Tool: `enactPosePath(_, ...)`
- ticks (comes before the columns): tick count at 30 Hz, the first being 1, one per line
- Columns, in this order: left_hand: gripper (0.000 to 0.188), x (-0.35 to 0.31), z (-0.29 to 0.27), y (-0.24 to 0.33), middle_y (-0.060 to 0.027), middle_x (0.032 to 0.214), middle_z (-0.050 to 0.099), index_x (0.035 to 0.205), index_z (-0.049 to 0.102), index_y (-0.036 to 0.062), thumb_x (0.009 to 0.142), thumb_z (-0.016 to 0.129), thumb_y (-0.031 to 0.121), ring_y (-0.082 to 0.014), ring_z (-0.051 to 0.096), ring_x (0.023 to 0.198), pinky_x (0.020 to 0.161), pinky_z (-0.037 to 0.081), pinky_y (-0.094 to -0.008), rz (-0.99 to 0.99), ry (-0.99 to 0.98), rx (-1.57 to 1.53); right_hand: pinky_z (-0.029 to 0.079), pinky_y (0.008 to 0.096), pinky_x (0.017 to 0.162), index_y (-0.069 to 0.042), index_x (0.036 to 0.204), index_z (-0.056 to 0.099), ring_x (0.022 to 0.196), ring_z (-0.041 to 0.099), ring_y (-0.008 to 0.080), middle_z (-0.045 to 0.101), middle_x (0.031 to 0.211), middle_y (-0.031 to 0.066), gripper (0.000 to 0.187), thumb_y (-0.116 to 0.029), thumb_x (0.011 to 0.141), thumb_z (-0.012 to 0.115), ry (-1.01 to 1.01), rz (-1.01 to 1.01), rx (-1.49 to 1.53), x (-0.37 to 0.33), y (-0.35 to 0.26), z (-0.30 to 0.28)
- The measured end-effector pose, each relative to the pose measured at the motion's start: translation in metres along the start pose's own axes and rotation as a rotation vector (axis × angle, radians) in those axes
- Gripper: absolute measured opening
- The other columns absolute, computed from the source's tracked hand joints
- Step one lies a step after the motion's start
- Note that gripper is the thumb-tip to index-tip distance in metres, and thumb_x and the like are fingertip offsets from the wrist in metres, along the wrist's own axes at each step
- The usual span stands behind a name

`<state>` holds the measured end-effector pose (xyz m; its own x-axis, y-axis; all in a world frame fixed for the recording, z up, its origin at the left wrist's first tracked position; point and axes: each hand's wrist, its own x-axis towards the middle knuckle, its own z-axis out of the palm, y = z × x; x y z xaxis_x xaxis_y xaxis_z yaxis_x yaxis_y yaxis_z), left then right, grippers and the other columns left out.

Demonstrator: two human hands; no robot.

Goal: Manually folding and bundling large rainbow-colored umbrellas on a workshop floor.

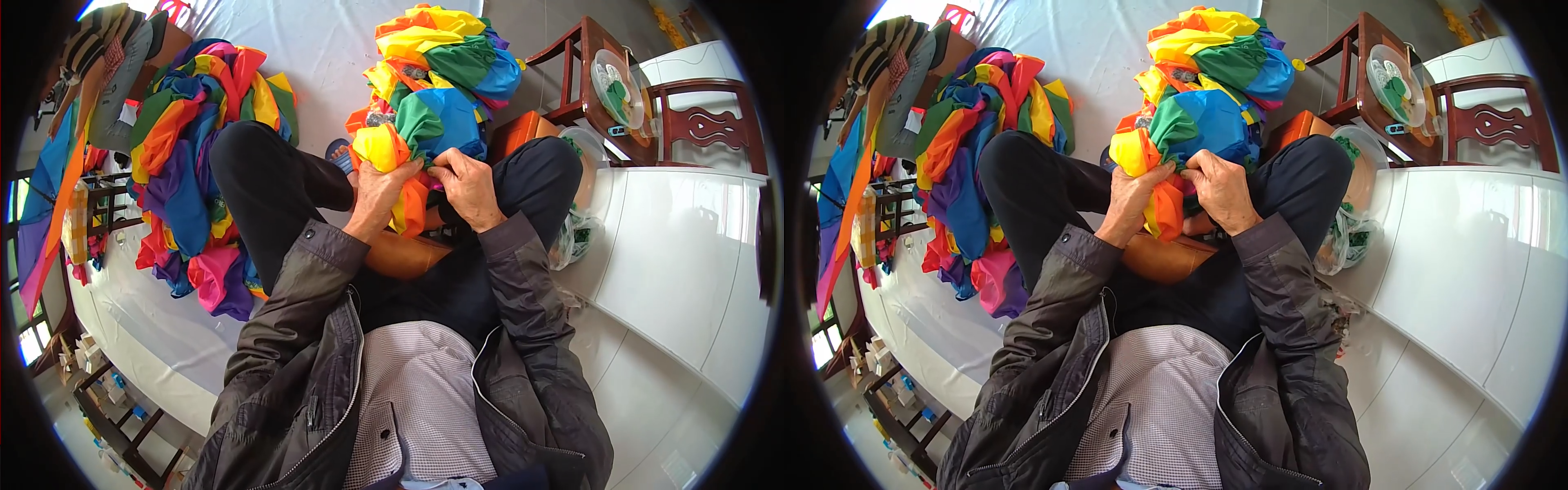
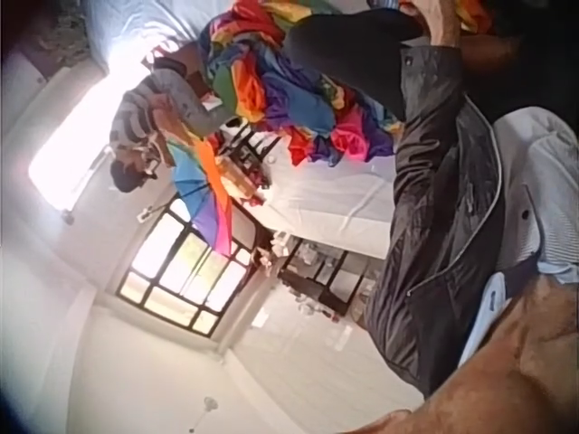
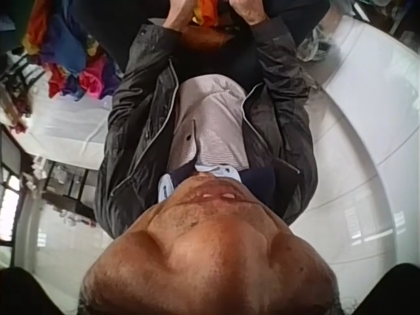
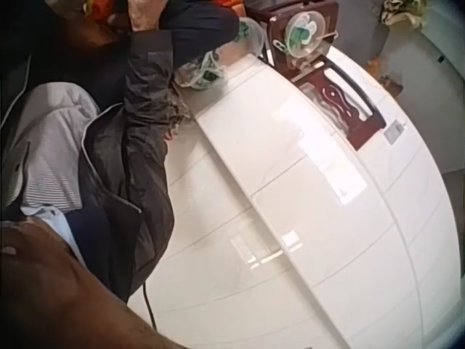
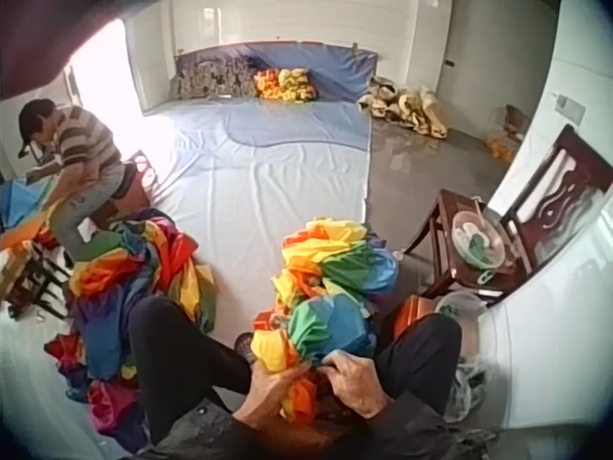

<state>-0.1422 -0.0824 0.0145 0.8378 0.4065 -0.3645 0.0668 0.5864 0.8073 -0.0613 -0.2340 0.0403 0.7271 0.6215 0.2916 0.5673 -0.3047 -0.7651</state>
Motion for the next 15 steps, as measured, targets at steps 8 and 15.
enactPosePath(8, 0.022, 0.0, -0.001, 0.004, -0.0029, 0.095, 0.073, 0.106, 0.071, 0.0, 0.085, 0.076, 0.005, -0.0111, 0.068, 0.086, 0.077, 0.054, -0.0277, 0.22, -0.045, 0.45, 0.054, 0.038, 0.066, 0.0, 0.091, 0.062, 0.075, 0.071, 0.0318, 0.069, 0.08, 0.016, 0.02, -0.005, 0.08, 0.078, -0.113, 0.309, 0.105, 0.003, 0.007, 0.002)
enactPosePath(15, 0.025, 0.002, -0.008, -0.004, -0.0028, 0.093, 0.073, 0.104, 0.07, -0.0012, 0.083, 0.077, 0.009, -0.0116, 0.068, 0.085, 0.076, 0.054, -0.0286, 0.232, -0.008, 0.719, 0.054, 0.0393, 0.07, 0.003, 0.099, 0.063, 0.08, 0.071, 0.0332, 0.071, 0.087, 0.0194, 0.03, -0.007, 0.077, 0.08, -0.133, 0.459, 0.198, -0.001, 0.02, 0.011)
